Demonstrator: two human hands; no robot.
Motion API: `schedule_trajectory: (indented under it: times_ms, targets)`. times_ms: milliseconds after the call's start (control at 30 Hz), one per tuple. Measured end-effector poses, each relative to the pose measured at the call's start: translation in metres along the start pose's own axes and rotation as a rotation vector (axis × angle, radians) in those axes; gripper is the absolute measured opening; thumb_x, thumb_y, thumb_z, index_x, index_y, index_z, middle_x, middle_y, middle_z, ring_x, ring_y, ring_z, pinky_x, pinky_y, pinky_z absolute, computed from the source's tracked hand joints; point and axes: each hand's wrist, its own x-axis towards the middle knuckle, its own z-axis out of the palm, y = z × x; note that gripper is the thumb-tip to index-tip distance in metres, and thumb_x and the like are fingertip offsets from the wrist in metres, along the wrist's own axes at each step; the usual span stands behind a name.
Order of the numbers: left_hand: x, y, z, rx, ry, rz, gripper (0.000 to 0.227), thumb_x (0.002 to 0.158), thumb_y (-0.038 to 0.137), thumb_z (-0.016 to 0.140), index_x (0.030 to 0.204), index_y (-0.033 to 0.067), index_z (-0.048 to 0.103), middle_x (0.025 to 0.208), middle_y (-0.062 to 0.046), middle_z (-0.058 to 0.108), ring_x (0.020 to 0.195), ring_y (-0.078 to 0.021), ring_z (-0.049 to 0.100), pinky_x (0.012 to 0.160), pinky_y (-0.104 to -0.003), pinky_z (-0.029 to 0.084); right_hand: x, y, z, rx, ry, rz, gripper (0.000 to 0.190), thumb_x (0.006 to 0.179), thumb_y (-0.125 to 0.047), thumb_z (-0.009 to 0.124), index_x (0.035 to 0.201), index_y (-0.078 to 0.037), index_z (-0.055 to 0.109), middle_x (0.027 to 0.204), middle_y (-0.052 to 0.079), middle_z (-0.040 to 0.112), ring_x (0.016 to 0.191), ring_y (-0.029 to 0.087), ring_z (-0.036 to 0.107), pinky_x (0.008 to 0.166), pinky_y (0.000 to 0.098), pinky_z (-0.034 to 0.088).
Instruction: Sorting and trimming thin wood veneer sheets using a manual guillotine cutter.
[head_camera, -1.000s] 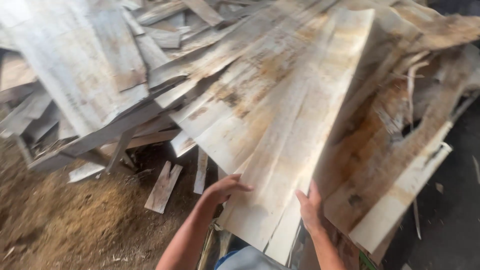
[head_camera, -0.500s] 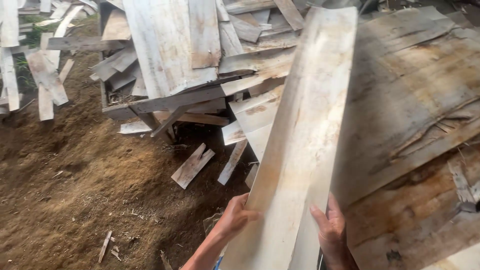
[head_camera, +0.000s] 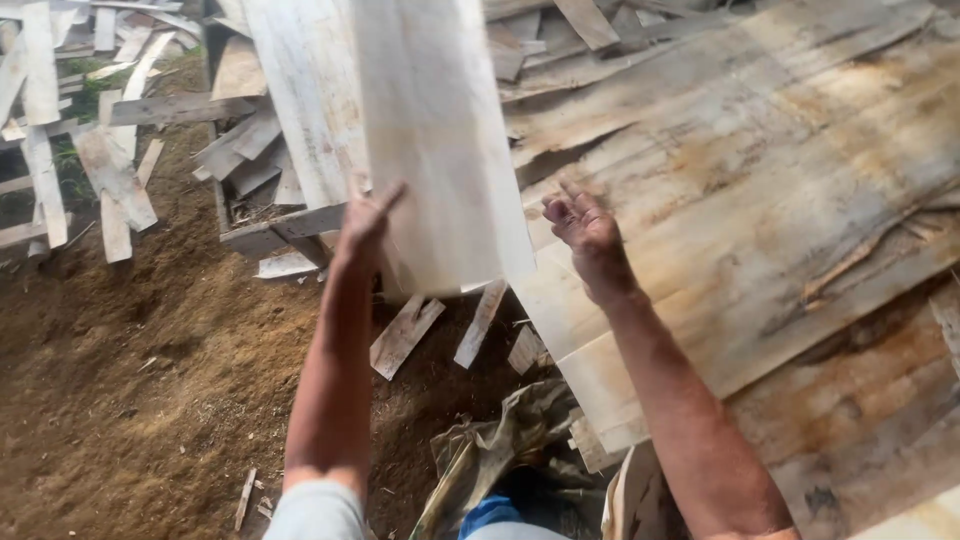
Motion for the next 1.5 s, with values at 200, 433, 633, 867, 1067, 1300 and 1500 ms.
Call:
schedule_trajectory:
  times_ms: [200, 433, 633, 867, 1067, 1300, 1500]
  targets:
    - [-0.02, -0.091, 0.02, 0.108, 0.214, 0.42, 0.09, 0.1, 0.038, 0.069, 0.167, 0.0016, 0.021, 0.166, -0.032, 0.03, 0.146, -0.0409, 0.05, 0.113, -0.049, 0.051, -0.176, 0.041, -0.012, -0.465, 0.146, -0.064, 0.05, 0.098, -0.007, 0.066, 0.145, 0.0, 0.053, 0.139, 0.018, 0.064, 0.13, 0.027, 0.061, 0.109, 0.0371, 0.047]
    - [-0.193, -0.223, 0.166, -0.255, -0.327, 0.113, 0.031, 0.101, 0.008, 0.061, 0.132, 0.0031, 0.061, 0.118, -0.011, 0.07, 0.086, -0.0182, 0.074, 0.07, -0.032, 0.067, -0.369, 0.121, -0.103, -0.877, 0.971, 0.004, 0.055, 0.09, -0.01, 0.073, 0.142, -0.003, 0.057, 0.13, 0.018, 0.069, 0.119, 0.033, 0.068, 0.1, 0.0387, 0.053]
    - [-0.275, -0.24, 0.224, 0.1, -0.874, -0.03, 0.041, 0.096, 0.002, 0.057, 0.136, 0.0105, 0.063, 0.126, -0.013, 0.073, 0.097, -0.0209, 0.078, 0.08, -0.035, 0.064, -0.443, 0.12, -0.178, -1.48, 1.572, 0.14, 0.075, 0.086, -0.014, 0.079, 0.151, -0.001, 0.046, 0.147, 0.026, 0.056, 0.134, 0.042, 0.053, 0.113, 0.0471, 0.042]
    - [-0.328, -0.221, 0.288, 0.298, -1.275, 0.125, 0.051, 0.092, 0.005, 0.068, 0.141, 0.0092, 0.056, 0.127, -0.017, 0.073, 0.111, -0.0268, 0.073, 0.091, -0.038, 0.061, -0.489, 0.171, -0.257, -0.558, 1.584, 0.617, 0.068, 0.085, -0.02, 0.081, 0.146, -0.007, 0.055, 0.115, 0.013, 0.077, 0.104, 0.025, 0.072, 0.093, 0.0382, 0.055]
    - [-0.388, -0.261, 0.369, 0.495, -1.372, 0.603, 0.084, 0.082, 0.012, 0.08, 0.153, 0.0034, 0.036, 0.15, -0.028, 0.045, 0.135, -0.0435, 0.047, 0.108, -0.049, 0.045, -0.502, 0.219, -0.298, -0.662, 1.589, 0.482, 0.052, 0.075, -0.016, 0.09, 0.12, -0.002, 0.068, 0.101, 0.01, 0.073, 0.086, 0.025, 0.07, 0.073, 0.0391, 0.054]
    - [-0.464, -0.235, 0.397, 0.505, -1.245, 0.853, 0.094, 0.078, 0.017, 0.081, 0.152, -0.0044, 0.027, 0.152, -0.036, 0.034, 0.132, -0.0511, 0.047, 0.105, -0.05, 0.046, -0.522, 0.063, -0.193, -0.155, 1.467, 0.312, 0.018, 0.086, -0.013, 0.073, 0.1, -0.001, 0.071, 0.089, 0.014, 0.074, 0.071, 0.022, 0.065, 0.065, 0.0333, 0.056]
    - [-0.534, -0.248, 0.368, -0.056, -1.338, 0.458, 0.042, 0.099, 0.008, 0.055, 0.138, -0.0042, 0.057, 0.124, -0.02, 0.069, 0.105, -0.0302, 0.072, 0.088, -0.038, 0.062, -0.607, 0.038, -0.128, -0.167, 1.153, -0.069, 0.031, 0.094, -0.026, 0.07, 0.112, -0.002, 0.067, 0.103, 0.011, 0.076, 0.095, 0.017, 0.073, 0.086, 0.0313, 0.061]
